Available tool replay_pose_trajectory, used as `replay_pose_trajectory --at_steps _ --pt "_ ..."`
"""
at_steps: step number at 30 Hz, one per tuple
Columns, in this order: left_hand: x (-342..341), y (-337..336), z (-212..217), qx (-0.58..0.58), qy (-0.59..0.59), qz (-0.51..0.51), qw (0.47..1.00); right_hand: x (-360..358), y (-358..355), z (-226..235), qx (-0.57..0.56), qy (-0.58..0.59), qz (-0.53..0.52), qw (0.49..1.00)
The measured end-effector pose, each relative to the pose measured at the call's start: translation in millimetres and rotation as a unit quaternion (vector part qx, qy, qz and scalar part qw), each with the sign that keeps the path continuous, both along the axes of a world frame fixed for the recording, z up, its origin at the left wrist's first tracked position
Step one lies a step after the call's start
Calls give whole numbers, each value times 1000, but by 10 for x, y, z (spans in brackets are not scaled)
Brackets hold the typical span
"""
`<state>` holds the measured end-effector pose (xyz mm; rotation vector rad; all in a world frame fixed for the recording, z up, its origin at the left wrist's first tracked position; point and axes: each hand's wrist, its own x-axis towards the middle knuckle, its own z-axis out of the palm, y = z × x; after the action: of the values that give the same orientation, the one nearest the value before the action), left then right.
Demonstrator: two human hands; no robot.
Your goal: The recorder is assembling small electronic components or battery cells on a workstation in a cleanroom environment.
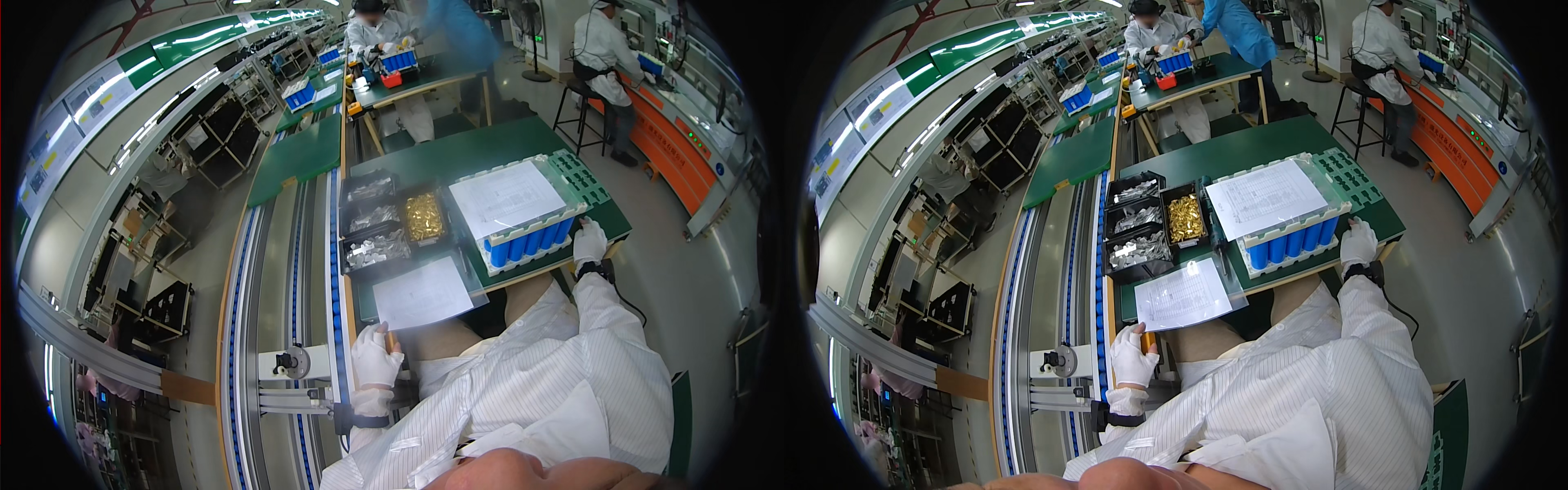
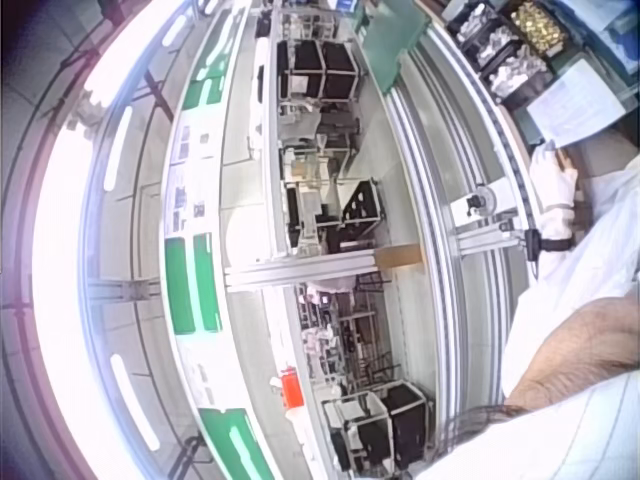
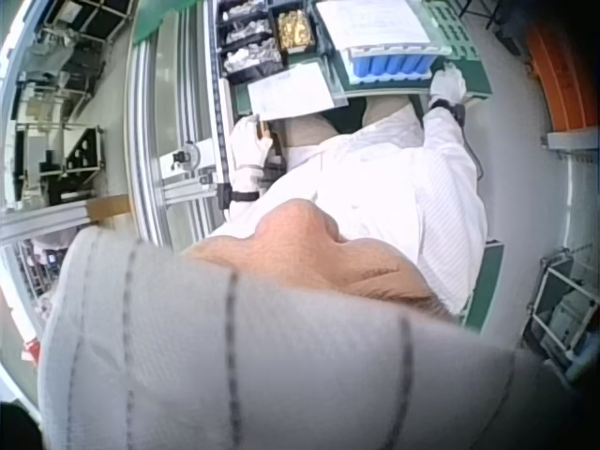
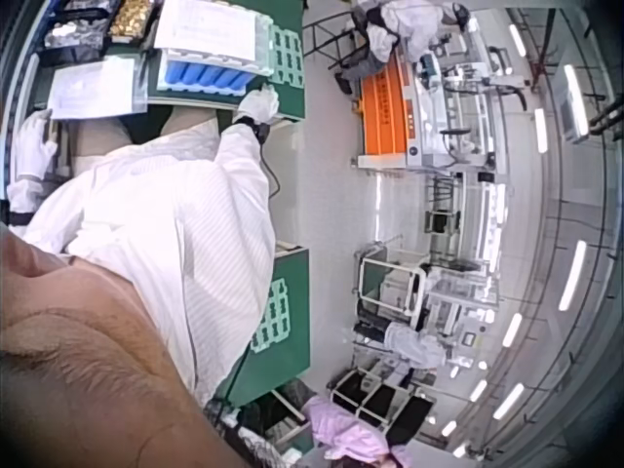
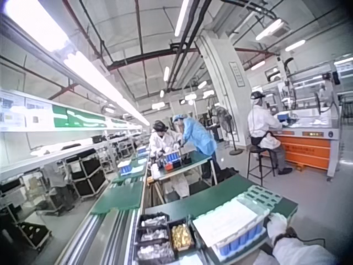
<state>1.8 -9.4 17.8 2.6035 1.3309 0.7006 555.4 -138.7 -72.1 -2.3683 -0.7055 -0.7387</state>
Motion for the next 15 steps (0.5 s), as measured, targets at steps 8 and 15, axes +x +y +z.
replay_pose_trajectory --at_steps 8,15 --pt "-2 13 -3 6 -2 -7 1000 3 -2 2 11 -6 1 1000" --pt "-7 12 -25 4 -4 -5 1000 11 -1 -6 11 -20 1 1000"
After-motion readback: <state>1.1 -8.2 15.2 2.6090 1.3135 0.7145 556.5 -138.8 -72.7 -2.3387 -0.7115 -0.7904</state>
